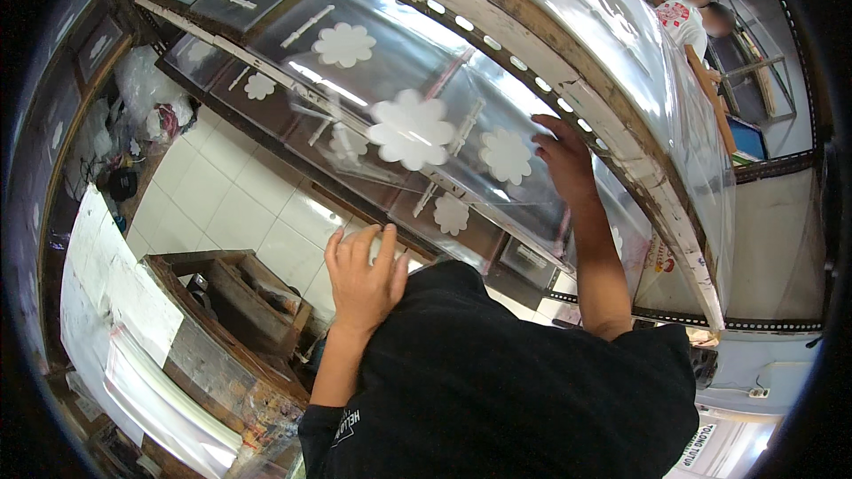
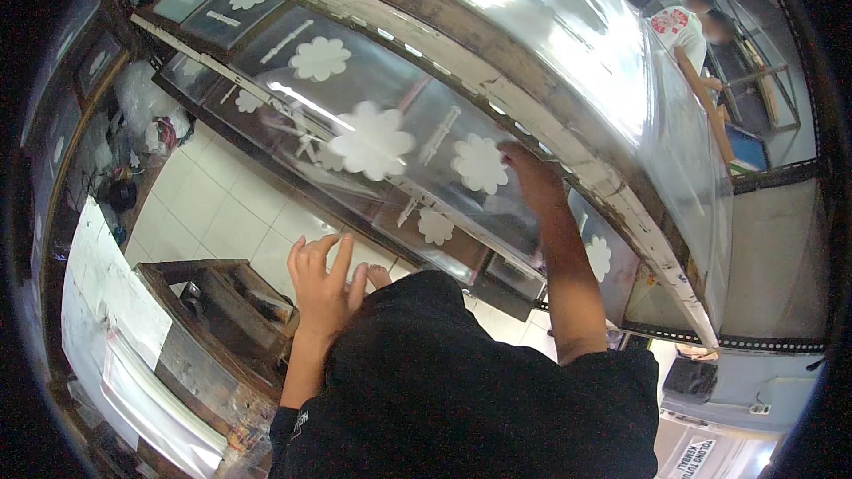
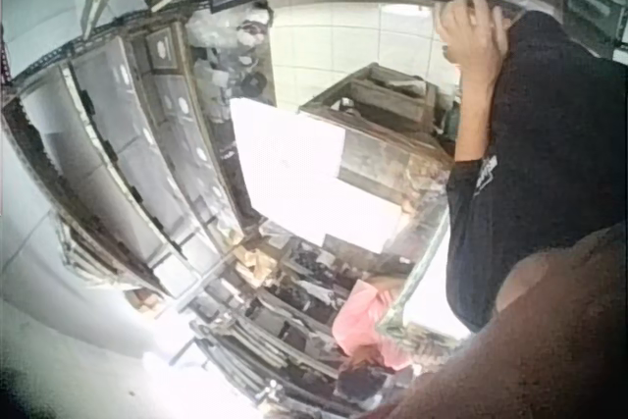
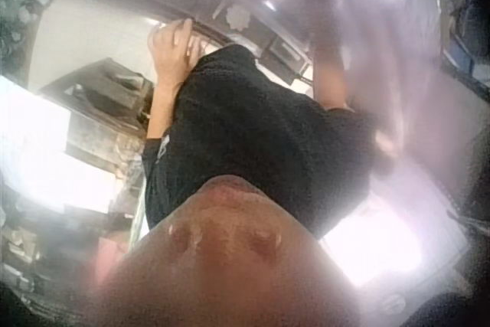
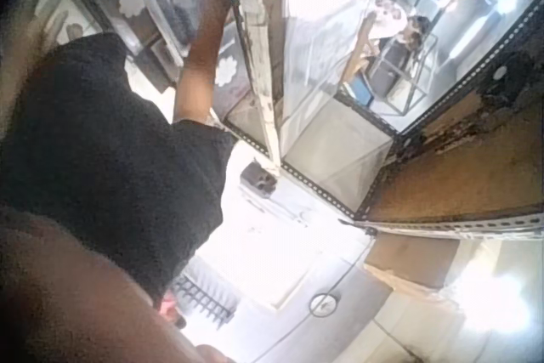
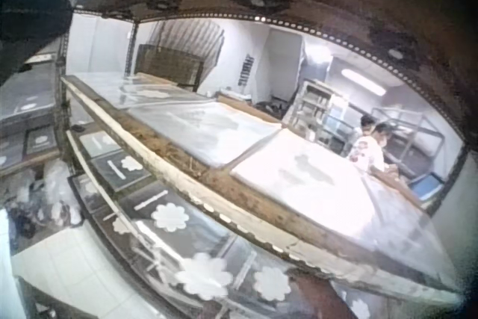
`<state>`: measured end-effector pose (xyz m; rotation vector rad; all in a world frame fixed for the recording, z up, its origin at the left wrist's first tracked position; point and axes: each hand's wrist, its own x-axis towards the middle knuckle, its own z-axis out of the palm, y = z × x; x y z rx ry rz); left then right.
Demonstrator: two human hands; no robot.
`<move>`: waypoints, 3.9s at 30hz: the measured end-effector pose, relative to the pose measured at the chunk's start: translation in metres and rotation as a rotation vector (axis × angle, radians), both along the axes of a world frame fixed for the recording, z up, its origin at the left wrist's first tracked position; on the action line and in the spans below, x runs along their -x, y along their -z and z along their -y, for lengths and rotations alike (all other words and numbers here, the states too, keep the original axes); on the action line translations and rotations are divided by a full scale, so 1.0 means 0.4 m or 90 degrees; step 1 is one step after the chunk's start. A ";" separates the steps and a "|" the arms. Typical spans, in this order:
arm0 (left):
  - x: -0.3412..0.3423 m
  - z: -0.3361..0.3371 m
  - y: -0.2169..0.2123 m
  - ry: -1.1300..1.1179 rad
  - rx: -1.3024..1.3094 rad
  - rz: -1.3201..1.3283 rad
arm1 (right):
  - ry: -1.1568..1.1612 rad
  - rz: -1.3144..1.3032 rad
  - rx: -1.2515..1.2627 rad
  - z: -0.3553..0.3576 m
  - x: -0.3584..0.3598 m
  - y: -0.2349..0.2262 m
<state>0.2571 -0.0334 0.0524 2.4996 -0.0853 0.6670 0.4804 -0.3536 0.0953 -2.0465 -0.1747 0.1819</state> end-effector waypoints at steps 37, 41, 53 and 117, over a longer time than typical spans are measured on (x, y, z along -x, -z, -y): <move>0.388 -0.155 0.766 -0.105 0.166 -0.747 | 0.327 -0.084 -0.218 0.405 0.177 0.275; 0.384 -0.166 0.791 -0.092 0.179 -0.706 | 0.343 -0.083 -0.181 0.397 0.165 0.280; 0.344 -0.174 0.684 -0.111 0.186 -0.757 | 0.374 -0.033 0.046 0.412 0.151 0.313; 0.679 -0.690 0.197 -1.136 -0.317 -0.453 | -1.028 -0.005 0.019 -1.227 0.129 0.253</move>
